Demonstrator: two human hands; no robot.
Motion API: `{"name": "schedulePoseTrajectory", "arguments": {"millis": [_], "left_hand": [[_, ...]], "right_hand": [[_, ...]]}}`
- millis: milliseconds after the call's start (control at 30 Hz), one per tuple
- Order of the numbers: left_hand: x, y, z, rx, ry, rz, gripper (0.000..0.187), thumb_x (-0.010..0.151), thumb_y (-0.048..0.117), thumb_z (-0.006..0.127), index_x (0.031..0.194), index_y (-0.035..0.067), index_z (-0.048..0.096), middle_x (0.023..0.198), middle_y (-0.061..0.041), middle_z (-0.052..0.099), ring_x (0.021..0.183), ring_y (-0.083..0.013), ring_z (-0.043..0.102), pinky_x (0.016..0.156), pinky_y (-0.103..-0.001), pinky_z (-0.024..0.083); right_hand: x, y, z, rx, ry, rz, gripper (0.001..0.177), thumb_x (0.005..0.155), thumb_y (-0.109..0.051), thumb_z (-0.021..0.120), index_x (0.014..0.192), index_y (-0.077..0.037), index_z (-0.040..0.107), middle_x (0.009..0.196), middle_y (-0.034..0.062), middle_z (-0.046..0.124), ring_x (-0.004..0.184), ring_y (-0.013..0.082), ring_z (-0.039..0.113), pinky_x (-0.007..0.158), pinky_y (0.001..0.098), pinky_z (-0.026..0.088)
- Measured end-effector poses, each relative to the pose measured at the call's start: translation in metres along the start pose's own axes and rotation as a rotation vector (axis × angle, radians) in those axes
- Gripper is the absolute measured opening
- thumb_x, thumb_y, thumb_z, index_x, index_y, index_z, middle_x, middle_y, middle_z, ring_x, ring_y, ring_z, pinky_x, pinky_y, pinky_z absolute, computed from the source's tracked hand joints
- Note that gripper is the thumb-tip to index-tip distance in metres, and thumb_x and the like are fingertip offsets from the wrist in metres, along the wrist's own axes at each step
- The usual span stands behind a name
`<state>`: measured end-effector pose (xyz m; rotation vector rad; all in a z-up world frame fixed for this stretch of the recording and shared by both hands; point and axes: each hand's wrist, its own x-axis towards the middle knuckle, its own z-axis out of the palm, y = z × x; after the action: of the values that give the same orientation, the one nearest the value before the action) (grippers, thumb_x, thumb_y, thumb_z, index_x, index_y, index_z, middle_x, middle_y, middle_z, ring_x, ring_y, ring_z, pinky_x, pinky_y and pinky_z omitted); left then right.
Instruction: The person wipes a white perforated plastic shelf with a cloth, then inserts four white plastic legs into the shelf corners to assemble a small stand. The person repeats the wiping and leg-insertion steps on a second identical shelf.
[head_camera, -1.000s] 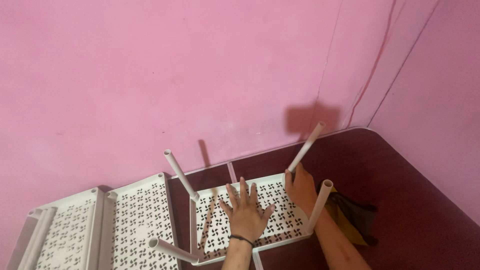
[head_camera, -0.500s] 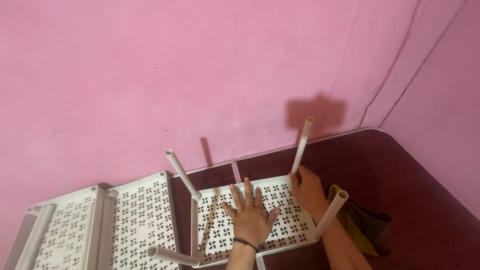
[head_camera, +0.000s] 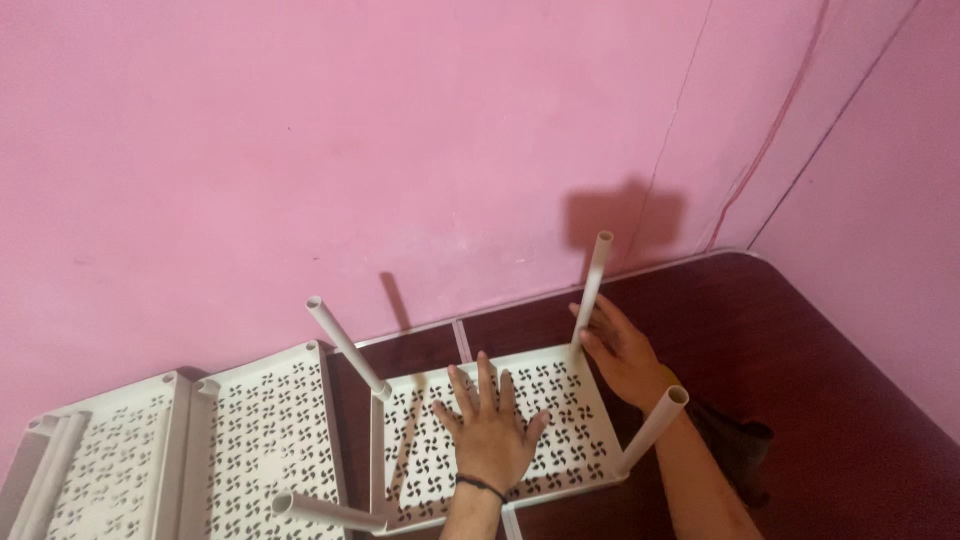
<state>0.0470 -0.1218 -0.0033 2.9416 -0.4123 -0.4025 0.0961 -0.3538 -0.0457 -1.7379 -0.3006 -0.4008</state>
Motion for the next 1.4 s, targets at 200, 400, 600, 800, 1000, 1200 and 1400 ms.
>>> {"name": "schedulePoseTrajectory", "arguments": {"millis": [200,400,600,800,1000,1200,1400], "left_hand": [[0.004,0.002,0.001,0.011,0.019,0.003,0.089,0.097,0.072,0.027,0.162,0.011,0.019,0.170,-0.016,-0.012,0.150,-0.0513,-0.021,0.115,-0.079,0.003],[0.000,-0.001,0.007,-0.036,0.059,0.002,0.088,0.098,0.070,0.030,0.160,0.009,0.024,0.170,-0.017,-0.010,0.151,-0.0510,-0.020,0.114,-0.080,0.001],[0.003,-0.001,0.006,-0.036,0.050,0.004,0.087,0.098,0.070,0.030,0.160,0.009,0.025,0.170,-0.017,-0.009,0.151,-0.0514,-0.019,0.114,-0.080,0.001],[0.002,0.000,0.020,-0.045,0.064,0.012,0.087,0.098,0.069,0.033,0.160,0.008,0.027,0.171,-0.018,-0.009,0.149,-0.0513,-0.017,0.112,-0.080,0.003],[-0.006,0.000,0.031,-0.332,0.431,0.250,0.059,0.101,0.044,0.054,0.139,-0.001,0.055,0.153,-0.026,0.044,0.144,-0.0427,0.039,0.122,-0.058,0.032],[-0.060,-0.037,0.036,-0.303,0.505,0.491,0.066,0.097,0.047,0.063,0.139,-0.004,0.059,0.139,-0.028,0.060,0.134,-0.0457,0.052,0.118,-0.054,0.034],[-0.081,-0.074,0.048,-0.110,0.436,0.302,0.082,0.091,0.070,0.055,0.138,0.003,0.061,0.148,-0.030,0.049,0.139,-0.0558,0.036,0.114,-0.067,0.018]], "right_hand": [[0.005,0.015,0.013,-0.006,0.151,0.162,0.031,0.099,-0.009,0.064,0.129,0.000,0.066,0.116,0.0148,0.078,0.112,0.0185,0.074,0.090,0.0315,0.062],[0.000,0.017,0.019,-0.089,0.253,0.130,0.027,0.097,-0.010,0.066,0.121,0.000,0.069,0.105,0.0103,0.080,0.100,0.0151,0.076,0.084,0.0283,0.061],[-0.002,0.016,0.027,-0.181,0.297,0.124,0.028,0.095,-0.013,0.069,0.120,-0.001,0.071,0.100,0.0088,0.080,0.094,0.0140,0.077,0.080,0.0270,0.061],[-0.014,0.015,0.031,-0.227,0.346,0.095,0.027,0.095,-0.016,0.072,0.118,0.000,0.073,0.093,0.0088,0.081,0.086,0.0129,0.075,0.074,0.0276,0.059],[-0.014,0.012,0.033,-0.254,0.331,0.096,0.027,0.094,-0.018,0.073,0.117,-0.003,0.074,0.092,0.0091,0.081,0.084,0.0115,0.075,0.073,0.0283,0.059],[-0.006,0.013,0.029,-0.181,0.349,0.139,0.033,0.091,-0.015,0.075,0.122,-0.002,0.074,0.103,0.0118,0.081,0.093,0.0119,0.075,0.081,0.0277,0.060],[-0.014,0.028,0.028,-0.187,0.281,0.189,0.037,0.094,-0.012,0.071,0.129,-0.002,0.070,0.110,0.0119,0.079,0.099,0.0135,0.075,0.084,0.0276,0.060]]}}
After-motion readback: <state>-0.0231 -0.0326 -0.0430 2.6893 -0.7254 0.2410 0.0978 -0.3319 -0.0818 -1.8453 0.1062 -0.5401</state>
